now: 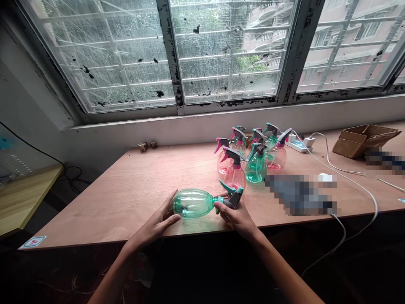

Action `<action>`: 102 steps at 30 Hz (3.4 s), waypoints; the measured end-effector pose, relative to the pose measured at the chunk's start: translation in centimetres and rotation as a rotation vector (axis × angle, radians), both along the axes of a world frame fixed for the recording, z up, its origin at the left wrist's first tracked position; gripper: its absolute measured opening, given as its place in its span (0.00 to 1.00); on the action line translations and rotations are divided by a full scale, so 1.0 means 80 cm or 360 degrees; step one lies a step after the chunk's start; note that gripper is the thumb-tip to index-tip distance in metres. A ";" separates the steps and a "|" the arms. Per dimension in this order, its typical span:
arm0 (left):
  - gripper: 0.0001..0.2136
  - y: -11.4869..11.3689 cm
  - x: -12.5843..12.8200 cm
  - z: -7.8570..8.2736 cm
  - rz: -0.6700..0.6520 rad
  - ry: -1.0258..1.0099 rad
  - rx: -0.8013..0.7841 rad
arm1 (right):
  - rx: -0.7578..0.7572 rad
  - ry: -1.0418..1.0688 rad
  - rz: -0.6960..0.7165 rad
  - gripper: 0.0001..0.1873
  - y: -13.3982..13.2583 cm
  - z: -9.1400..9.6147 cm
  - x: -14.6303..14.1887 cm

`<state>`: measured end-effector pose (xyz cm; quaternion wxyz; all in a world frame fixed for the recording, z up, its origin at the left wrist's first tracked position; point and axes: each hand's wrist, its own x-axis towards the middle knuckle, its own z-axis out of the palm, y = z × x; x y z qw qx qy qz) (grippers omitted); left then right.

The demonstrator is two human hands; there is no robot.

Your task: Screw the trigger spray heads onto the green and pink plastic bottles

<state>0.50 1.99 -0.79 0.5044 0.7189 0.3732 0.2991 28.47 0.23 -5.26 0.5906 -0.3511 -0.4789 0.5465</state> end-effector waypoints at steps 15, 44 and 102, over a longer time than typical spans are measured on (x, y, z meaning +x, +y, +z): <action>0.44 -0.004 0.003 0.007 -0.0105 -0.0104 -0.0069 | -0.0055 -0.0138 0.0114 0.21 -0.002 0.006 0.001; 0.40 0.000 0.000 0.002 -0.0005 -0.0065 -0.0009 | -0.0127 -0.0051 0.0221 0.19 -0.001 0.005 -0.002; 0.40 -0.001 -0.001 -0.002 -0.0031 -0.0130 0.0008 | -0.0073 -0.0057 0.0251 0.19 -0.001 0.006 0.003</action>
